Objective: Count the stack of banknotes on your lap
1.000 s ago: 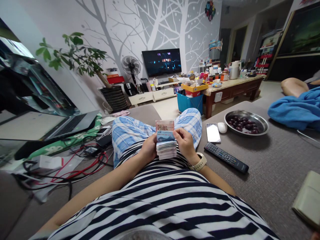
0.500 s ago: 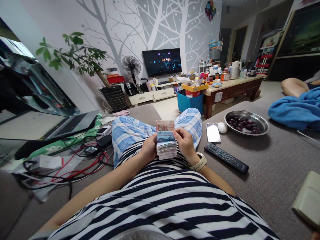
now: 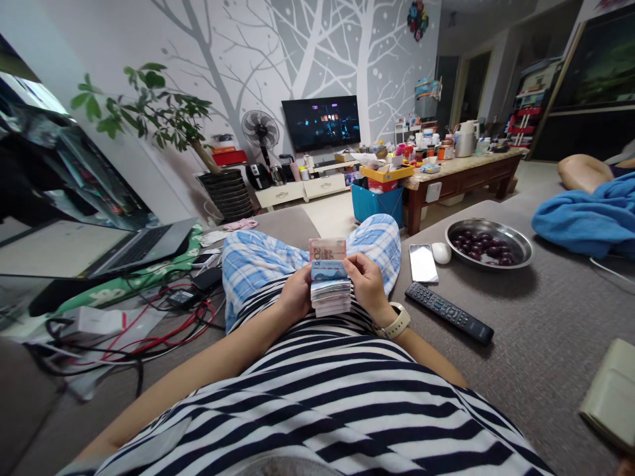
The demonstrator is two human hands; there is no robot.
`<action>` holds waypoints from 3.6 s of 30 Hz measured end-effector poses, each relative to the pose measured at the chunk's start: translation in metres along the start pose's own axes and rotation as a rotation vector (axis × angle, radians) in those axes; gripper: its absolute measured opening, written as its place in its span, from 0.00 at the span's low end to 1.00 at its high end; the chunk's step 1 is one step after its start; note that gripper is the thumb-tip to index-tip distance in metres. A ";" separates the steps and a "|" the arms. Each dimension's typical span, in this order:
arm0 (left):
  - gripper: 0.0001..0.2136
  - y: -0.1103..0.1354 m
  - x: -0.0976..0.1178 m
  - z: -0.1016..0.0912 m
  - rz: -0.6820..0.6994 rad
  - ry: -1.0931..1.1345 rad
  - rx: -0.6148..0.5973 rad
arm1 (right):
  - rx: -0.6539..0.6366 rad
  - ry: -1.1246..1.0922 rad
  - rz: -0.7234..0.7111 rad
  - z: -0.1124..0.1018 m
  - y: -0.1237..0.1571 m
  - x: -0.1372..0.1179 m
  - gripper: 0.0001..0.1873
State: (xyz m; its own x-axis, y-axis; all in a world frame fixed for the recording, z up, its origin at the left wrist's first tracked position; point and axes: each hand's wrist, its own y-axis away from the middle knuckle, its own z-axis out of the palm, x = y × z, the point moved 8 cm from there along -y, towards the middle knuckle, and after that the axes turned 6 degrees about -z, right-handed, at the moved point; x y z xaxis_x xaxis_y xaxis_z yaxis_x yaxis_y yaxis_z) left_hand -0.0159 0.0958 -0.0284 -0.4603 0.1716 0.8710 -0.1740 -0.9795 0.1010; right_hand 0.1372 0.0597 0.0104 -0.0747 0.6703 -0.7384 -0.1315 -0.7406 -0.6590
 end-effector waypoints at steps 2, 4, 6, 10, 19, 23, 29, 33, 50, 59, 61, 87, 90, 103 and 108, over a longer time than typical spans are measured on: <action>0.10 0.000 0.000 0.000 0.000 -0.011 -0.002 | 0.000 -0.004 0.001 0.000 0.000 0.000 0.14; 0.10 -0.001 0.000 -0.001 0.002 -0.021 0.002 | -0.001 -0.006 0.001 0.000 0.000 0.001 0.14; 0.09 -0.002 0.000 -0.002 0.004 -0.019 0.009 | -0.001 -0.005 0.002 0.000 0.000 0.001 0.14; 0.09 -0.003 -0.001 -0.003 0.004 -0.003 0.025 | -0.002 -0.006 0.006 0.000 0.000 0.001 0.14; 0.10 0.001 0.000 -0.001 0.000 0.022 0.012 | 0.011 -0.007 -0.013 -0.001 0.000 -0.001 0.16; 0.12 -0.001 -0.004 0.000 -0.043 0.030 -0.004 | 0.023 -0.007 -0.004 -0.002 0.000 -0.002 0.20; 0.14 -0.003 -0.003 -0.003 -0.007 0.032 0.032 | 0.001 -0.012 0.024 0.000 0.001 -0.001 0.18; 0.14 0.006 0.002 0.005 0.002 -0.033 -0.024 | 0.065 0.045 0.044 -0.006 0.000 0.002 0.17; 0.14 -0.009 -0.009 -0.011 -0.024 0.019 0.073 | 0.037 0.028 0.043 -0.005 -0.001 0.004 0.17; 0.16 -0.010 -0.009 -0.007 -0.023 0.034 0.032 | 0.021 0.020 0.000 -0.003 0.000 -0.004 0.16; 0.16 -0.009 -0.009 -0.008 -0.025 0.032 0.042 | 0.023 0.018 0.006 -0.003 0.000 -0.004 0.16; 0.13 0.001 -0.001 0.002 -0.030 0.008 -0.006 | 0.033 -0.002 0.027 -0.002 0.000 -0.002 0.14; 0.12 0.000 -0.002 0.001 -0.029 0.008 -0.004 | 0.034 0.001 0.031 -0.002 0.000 -0.002 0.14; 0.13 0.004 0.000 0.001 -0.018 -0.005 0.015 | 0.036 -0.012 0.006 -0.003 0.000 -0.005 0.15; 0.12 0.003 -0.001 0.001 -0.027 -0.007 0.001 | 0.034 0.021 0.002 -0.003 0.001 -0.006 0.15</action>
State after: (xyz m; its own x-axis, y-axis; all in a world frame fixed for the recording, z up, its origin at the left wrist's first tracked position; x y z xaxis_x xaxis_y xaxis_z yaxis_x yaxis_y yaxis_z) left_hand -0.0154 0.0925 -0.0288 -0.4497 0.1968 0.8712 -0.1850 -0.9748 0.1247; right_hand 0.1401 0.0545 0.0140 -0.0541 0.6674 -0.7427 -0.1653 -0.7395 -0.6525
